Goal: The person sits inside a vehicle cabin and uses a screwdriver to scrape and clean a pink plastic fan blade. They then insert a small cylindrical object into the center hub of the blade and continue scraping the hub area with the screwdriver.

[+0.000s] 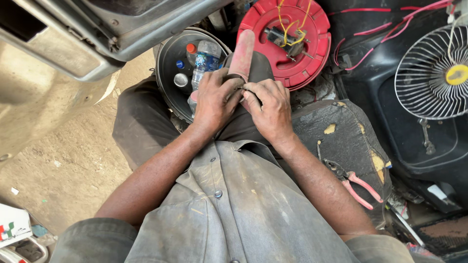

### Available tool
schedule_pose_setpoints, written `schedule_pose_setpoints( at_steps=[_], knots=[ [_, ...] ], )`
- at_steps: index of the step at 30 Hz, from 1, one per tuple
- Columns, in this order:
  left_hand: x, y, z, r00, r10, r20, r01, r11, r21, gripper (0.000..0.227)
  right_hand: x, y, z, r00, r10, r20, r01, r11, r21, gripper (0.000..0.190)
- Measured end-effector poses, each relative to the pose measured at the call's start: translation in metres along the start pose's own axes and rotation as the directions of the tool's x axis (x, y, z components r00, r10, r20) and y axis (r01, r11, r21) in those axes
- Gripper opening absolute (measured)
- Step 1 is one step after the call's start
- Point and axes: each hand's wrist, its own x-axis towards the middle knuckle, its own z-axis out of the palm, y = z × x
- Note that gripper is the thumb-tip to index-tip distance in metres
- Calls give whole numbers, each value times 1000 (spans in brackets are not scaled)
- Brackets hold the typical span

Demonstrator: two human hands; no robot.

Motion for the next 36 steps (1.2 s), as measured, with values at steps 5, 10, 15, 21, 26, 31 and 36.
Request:
schedule_pose_setpoints(
  at_steps=[5, 10, 15, 21, 26, 31, 36],
  knots=[
    [1, -2, 0, 1000, 12, -20, -11, 999, 34, 27, 1, -2, 1, 1000, -5, -3, 5, 1000, 0, 16],
    [1, 0, -3, 999, -27, 23, 27, 1000, 17, 24, 0, -2, 0, 1000, -8, 5, 8, 1000, 6, 15],
    [4, 1, -3, 998, -55, 19, 54, 998, 41, 24, 1, -1, 1, 1000, -10, 19, 11, 1000, -13, 16],
    [2, 2, -4, 1000, -18, 2, 18, 999, 40, 21, 0, -1, 0, 1000, -24, 20, 24, 1000, -3, 16],
    [1, 4, -4, 1000, -21, 13, 19, 997, 72, 23, 0, -1, 0, 999, -21, 33, 21, 1000, 1, 16],
    [3, 3, -2, 999, -50, 6, 49, 997, 61, 24, 1, 1, 1, 999, -21, 46, 22, 1000, -17, 17],
    [1, 2, -2, 1000, -23, -9, 24, 996, 86, 21, -1, 1, 1, 999, -12, 51, 13, 1000, -19, 19]
  ],
)
